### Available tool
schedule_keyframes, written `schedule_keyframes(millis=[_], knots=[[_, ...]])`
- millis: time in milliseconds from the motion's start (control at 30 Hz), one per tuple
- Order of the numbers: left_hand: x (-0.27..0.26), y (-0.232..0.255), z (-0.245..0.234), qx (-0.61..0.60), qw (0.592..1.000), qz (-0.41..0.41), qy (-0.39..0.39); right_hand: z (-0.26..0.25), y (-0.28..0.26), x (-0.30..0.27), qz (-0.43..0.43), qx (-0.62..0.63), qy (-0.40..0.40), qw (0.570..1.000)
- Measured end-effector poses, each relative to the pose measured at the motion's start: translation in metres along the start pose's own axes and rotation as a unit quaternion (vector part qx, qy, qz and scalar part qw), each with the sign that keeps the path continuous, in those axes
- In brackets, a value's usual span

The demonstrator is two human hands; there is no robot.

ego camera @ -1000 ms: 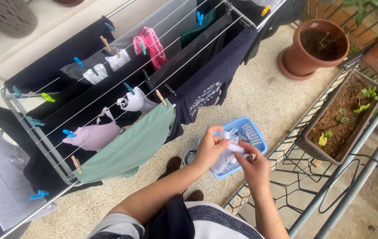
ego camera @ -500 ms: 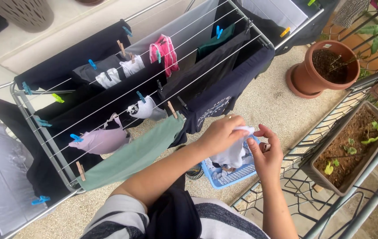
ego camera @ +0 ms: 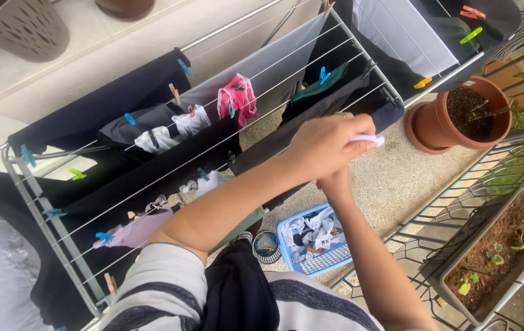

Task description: The person hangs various small clothing items, including socks and underwear, on a drying rack using clothespins. They pick items from a blue laundry basket, unfold them, and secure them to the rack's lines.

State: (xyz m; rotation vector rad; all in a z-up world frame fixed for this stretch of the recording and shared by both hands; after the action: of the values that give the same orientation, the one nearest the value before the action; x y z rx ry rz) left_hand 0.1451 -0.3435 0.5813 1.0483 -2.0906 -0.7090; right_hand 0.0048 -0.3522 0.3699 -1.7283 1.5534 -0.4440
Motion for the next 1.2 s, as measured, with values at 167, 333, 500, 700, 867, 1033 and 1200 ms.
schedule_keyframes(millis=[167, 333, 500, 700, 867, 1033, 1200], knots=[[0.030, -0.063, -0.057, 0.023, 0.997, -0.067, -0.011, 0.002, -0.043, 0.123, -0.053, -0.049, 0.002, 0.997], [0.057, -0.144, -0.099, 0.027, 0.990, -0.139, 0.010, 0.002, -0.071, 0.237, -0.097, -0.092, 0.014, 0.991], [0.060, -0.234, -0.116, -0.050, 0.967, -0.247, 0.033, 0.008, -0.105, 0.292, -0.101, -0.226, -0.052, 0.967], [0.051, -0.330, -0.094, -0.099, 0.937, -0.332, 0.045, 0.036, -0.093, 0.349, -0.020, -0.291, -0.157, 0.944], [0.057, -0.371, -0.074, -0.093, 0.921, -0.377, 0.036, 0.073, -0.076, 0.384, -0.023, -0.359, -0.222, 0.906], [0.078, -0.413, -0.044, -0.046, 0.908, -0.416, 0.002, 0.045, -0.105, 0.371, -0.045, -0.308, -0.261, 0.914], [0.109, -0.438, -0.008, 0.027, 0.907, -0.420, -0.031, -0.017, -0.072, 0.392, 0.015, -0.085, -0.114, 0.990]])
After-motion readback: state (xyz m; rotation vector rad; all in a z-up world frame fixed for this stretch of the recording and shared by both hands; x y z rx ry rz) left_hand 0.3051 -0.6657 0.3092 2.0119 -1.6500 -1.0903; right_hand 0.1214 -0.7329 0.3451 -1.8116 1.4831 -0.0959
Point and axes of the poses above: each hand's wrist, its own x-axis towards the middle knuckle, its own z-axis out of the palm, y = z × x, the point moved 4 cm from there along x, towards the middle knuckle, and after that the axes turned 12 degrees about -y, right-handed, at the moved point
